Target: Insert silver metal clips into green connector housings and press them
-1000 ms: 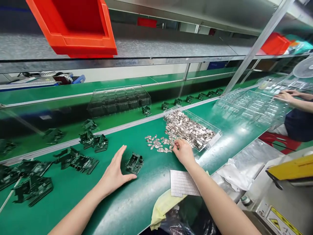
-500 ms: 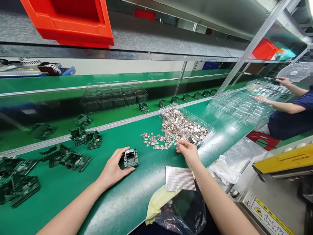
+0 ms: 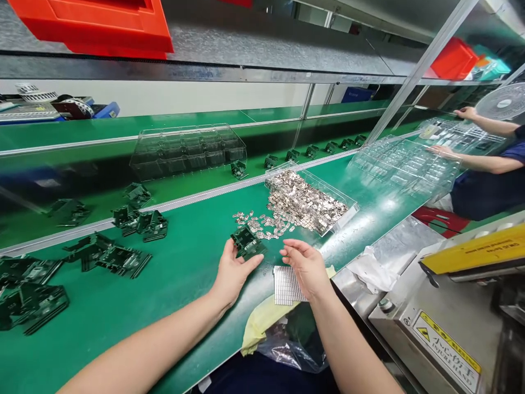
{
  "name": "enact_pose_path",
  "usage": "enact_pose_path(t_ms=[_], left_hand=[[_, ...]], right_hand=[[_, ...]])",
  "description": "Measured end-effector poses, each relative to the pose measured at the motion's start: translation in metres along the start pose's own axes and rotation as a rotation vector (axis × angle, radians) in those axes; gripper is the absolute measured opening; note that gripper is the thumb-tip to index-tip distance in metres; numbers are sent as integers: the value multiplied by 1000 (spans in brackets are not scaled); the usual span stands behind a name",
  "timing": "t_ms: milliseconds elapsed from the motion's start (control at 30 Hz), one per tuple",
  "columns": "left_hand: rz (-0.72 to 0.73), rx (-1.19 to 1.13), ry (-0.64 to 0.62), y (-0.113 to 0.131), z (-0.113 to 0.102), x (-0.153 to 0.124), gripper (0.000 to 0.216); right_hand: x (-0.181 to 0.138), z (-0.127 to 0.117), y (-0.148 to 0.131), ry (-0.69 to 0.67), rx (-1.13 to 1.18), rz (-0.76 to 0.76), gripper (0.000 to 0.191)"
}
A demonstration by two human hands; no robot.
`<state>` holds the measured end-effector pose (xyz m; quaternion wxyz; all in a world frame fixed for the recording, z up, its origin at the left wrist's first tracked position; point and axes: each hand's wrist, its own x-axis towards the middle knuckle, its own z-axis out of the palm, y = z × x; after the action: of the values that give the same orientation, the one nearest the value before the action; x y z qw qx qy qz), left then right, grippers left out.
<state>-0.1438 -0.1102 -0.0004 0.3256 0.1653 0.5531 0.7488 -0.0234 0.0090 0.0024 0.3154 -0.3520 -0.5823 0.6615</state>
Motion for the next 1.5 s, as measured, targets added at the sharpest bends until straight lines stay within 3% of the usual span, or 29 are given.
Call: enact_pose_path(t_ms=[167,300,400,533,833,1033,1133,1200,1300,1333,1400,1467,1500], left_hand=[[63,92,97,-5,-28,13,60],[80,110,105,-7,-39,14,57],[77,99,70,-9,-39,16,55],[25,168,-43,-10,-41,19,58],[-48,344,-67,-8,-44,14,64],[46,826,-93,8,-59,15,65],[127,1103,-10,21,-79,4,78],[198,1260,111,26,-94,-14,85],[464,1345,274,21,-102,-46,68],[571,1319,214,17,-99,-54,55],[690,1233,-85,5,-81,-63,38],[658,1174,-383,-6,-55,-58,37],[621,1170,-471,-10,-42,-52,39]], right_hand=[[1,-13,-1,-110,-279,-92,16],[-4,-14,-4,-365,-761,-247,27],[-6,-7,-5,-470,-1109,-302,32],[-3,5,-10,-473,-1299,-278,20],[3,8,-5,-474,-1300,-313,12],[4,7,4,-470,-1235,-406,12],[5,0,10,-461,-1168,-433,12],[2,-8,15,-409,-1109,-487,15],[-6,-19,26,-232,-1084,-592,17],[-10,-21,30,-176,-1098,-613,18],[-17,-22,35,-113,-1132,-627,20],[-22,-21,37,-96,-1130,-637,20],[-24,-20,37,-99,-1116,-644,20]])
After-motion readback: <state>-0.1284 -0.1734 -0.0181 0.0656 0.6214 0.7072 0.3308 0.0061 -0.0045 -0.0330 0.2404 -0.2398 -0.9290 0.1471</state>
